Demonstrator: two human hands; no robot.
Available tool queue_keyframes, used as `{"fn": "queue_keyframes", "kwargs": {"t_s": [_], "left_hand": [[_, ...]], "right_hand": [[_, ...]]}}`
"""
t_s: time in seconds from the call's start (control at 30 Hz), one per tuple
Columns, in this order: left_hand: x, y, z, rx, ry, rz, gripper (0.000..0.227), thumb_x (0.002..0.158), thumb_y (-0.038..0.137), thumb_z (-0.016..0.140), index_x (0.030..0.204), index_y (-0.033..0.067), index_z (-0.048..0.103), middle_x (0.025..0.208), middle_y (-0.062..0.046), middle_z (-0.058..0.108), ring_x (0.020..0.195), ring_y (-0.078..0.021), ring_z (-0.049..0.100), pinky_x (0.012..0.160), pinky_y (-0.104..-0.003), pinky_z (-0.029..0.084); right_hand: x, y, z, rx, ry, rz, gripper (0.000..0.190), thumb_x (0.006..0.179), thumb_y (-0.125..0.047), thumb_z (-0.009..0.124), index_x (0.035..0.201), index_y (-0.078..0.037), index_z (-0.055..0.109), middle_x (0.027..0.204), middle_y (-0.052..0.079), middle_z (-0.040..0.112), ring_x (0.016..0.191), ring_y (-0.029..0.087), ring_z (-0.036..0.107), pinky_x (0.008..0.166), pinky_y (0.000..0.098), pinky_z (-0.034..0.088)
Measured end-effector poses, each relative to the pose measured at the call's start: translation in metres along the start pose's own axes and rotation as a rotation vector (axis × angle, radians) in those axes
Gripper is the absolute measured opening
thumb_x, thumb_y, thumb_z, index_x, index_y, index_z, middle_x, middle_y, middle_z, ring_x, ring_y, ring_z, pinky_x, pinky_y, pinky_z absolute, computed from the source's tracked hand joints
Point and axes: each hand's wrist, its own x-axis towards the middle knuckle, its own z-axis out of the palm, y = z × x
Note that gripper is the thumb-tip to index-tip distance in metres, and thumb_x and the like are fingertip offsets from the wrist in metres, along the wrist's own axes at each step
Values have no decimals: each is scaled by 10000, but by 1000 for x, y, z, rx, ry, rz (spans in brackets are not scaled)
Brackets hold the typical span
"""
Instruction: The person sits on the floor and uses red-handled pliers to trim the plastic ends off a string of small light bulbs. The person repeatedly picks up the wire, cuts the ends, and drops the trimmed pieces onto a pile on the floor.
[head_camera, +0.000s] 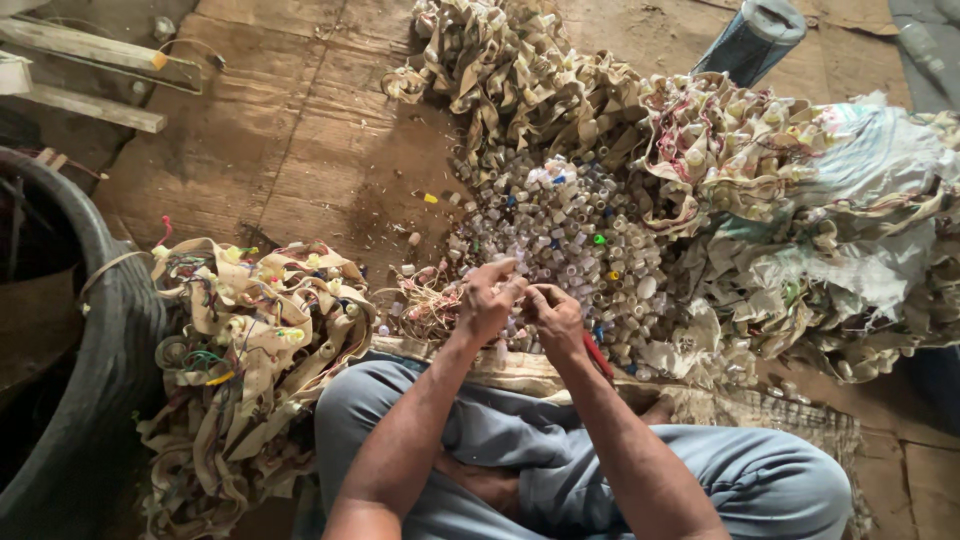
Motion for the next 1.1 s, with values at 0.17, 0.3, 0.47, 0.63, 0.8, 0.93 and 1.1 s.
{"fn": "queue_keyframes", "kwargs": {"t_s": [0.17, 0.3, 0.47, 0.63, 0.8, 0.93, 1.1], "left_hand": [[-2, 9, -5, 113, -208, -183, 261, 892, 190, 641, 1095, 91, 773, 1033, -107, 767, 921, -253, 737, 801, -386, 590], [-2, -1, 1, 260, -201, 103, 242, 854, 117, 654, 1045, 18, 763, 1099, -173, 737, 924, -269, 712, 794, -368, 596], [-8, -20, 14, 222, -198, -38, 249, 929, 190, 646, 1086, 31, 755, 1039, -168, 767, 908, -272, 739, 822, -370, 597], [-6, -27, 13, 283, -134, 56, 271, 963, 245, 639, 1110, 48, 754, 1123, -174, 754, 1002, -278, 746, 881, -350, 611], [-7, -24, 13, 164, -47, -27, 263, 855, 234, 712, 1023, 58, 811, 1076, -178, 774, 1023, -310, 735, 928, -382, 570], [-8, -10, 3, 129, -28, -96, 254, 848, 254, 713, 996, 69, 803, 1057, -155, 779, 987, -291, 745, 893, -369, 578], [-6, -6, 0, 105, 63, -77, 238, 859, 244, 708, 992, 83, 821, 1011, -158, 795, 959, -292, 745, 877, -378, 563]], "right_hand": [[6, 6, -24, -84, 73, -42, 225, 1030, -212, 649, 990, 0, 714, 787, 47, 670, 664, 112, 603, 585, 254, 509], [16, 13, -34, -2, 12, 4, 215, 1023, -212, 650, 1011, -4, 704, 779, 30, 668, 657, 103, 617, 594, 254, 527], [10, 15, -39, -192, 72, -66, 263, 1009, -265, 653, 1117, -30, 698, 889, 61, 702, 755, 167, 655, 660, 292, 535], [-25, 1, -74, -1178, 199, -266, 602, 763, -408, 814, 1221, -42, 676, 1054, 232, 689, 956, 411, 664, 812, 498, 516], [-36, 0, -86, -1266, 99, 246, 597, 701, -491, 840, 1091, -69, 679, 1059, 194, 710, 1016, 393, 690, 875, 488, 543], [-33, -1, -79, -1211, 26, 321, 377, 747, -404, 826, 938, -90, 742, 895, 126, 718, 914, 323, 707, 816, 449, 551], [-44, 6, -74, -615, -66, 294, 174, 878, -207, 660, 854, -45, 718, 675, 55, 661, 617, 173, 601, 550, 362, 468]]}}
